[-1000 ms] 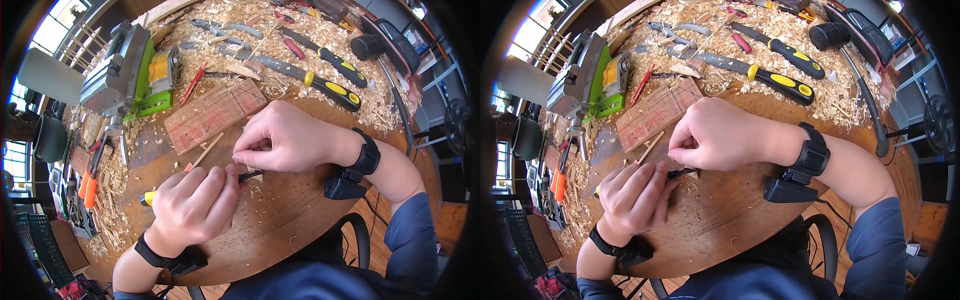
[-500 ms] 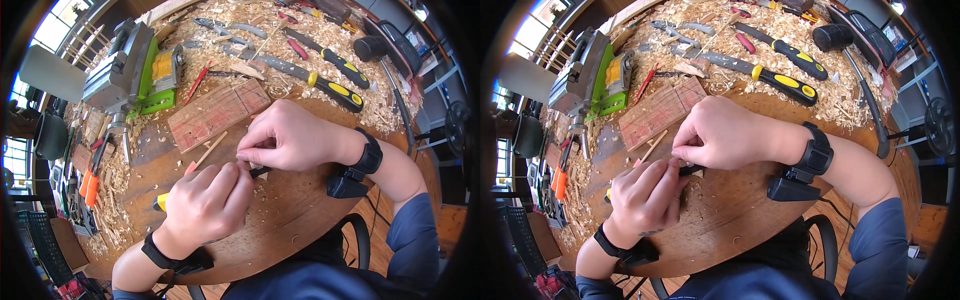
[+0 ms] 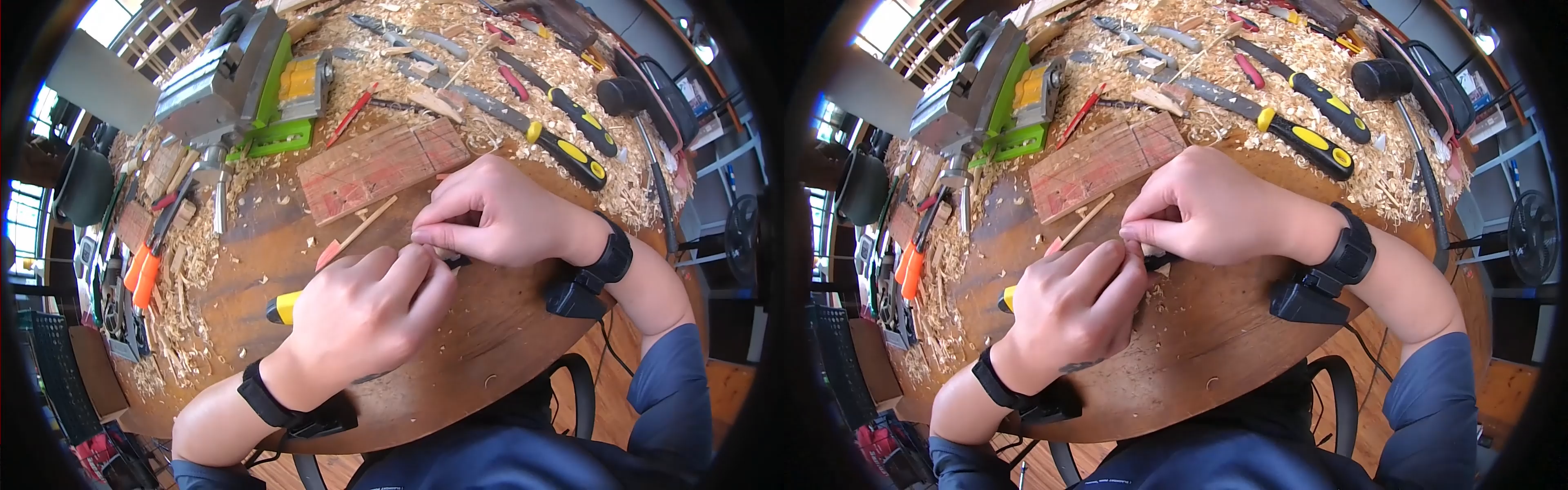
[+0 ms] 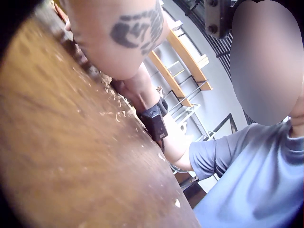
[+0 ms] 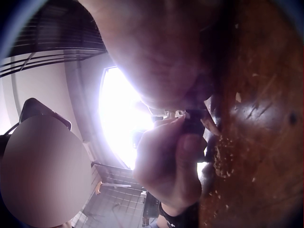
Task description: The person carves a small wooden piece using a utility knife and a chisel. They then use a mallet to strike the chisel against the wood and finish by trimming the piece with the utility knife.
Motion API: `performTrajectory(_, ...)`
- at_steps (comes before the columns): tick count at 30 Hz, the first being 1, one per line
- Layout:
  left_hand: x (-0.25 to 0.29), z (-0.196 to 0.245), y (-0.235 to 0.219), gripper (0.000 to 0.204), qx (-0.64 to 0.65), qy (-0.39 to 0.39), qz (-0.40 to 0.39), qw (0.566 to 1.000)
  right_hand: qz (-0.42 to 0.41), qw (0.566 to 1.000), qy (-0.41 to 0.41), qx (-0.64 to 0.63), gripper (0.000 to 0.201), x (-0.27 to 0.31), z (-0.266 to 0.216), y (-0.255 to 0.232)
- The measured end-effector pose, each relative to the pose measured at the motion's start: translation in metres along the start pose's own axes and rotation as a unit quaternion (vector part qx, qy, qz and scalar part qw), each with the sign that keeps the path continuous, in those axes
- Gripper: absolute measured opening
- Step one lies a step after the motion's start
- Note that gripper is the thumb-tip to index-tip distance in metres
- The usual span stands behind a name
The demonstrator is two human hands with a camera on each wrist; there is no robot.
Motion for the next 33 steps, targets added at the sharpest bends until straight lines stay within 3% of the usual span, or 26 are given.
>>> performTrajectory(8,0.002,-0.003,0.003,0.027,0.048,-0.007,0.006,0.999,-0.004,0.999,-0.008,0.032,0.014,0.001,-0.004,-0.002)
performTrajectory(14,0.009,-0.004,-0.003,0.023,0.037,-0.021,-0.013,0.999,0.006,1.000,-0.003,0.024,0.012,0.004,-0.002,0.001)
performTrajectory(17,0.000,0.003,-0.004,0.022,0.016,0.026,-0.035,0.999,0.007,1.000,-0.003,0.016,0.013,0.004,-0.003,0.000)
performTrajectory(23,0.006,0.000,-0.007,0.025,0.031,0.015,-0.010,0.999,-0.013,1.000,-0.003,0.014,0.014,0.004,0.003,-0.002)
performTrajectory(25,0.011,-0.008,-0.012,0.028,0.037,-0.033,0.022,0.999,-0.003,0.999,-0.049,0.014,0.014,0.005,0.007,0.000)
performTrajectory(26,0.012,-0.010,-0.012,0.031,0.036,-0.037,0.017,0.999,-0.018,1.000,-0.010,0.016,0.014,0.005,0.001,-0.002)
performTrajectory(33,0.005,-0.008,-0.010,0.031,0.051,-0.004,0.032,0.998,-0.006,0.999,-0.037,0.028,0.016,0.005,0.002,-0.001)
Point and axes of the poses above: each hand's wrist, its own x-axis away from the middle knuckle, its own y-axis out of the palm, z = x × y, the point moved 2 cm from there along -x, towards the middle knuckle
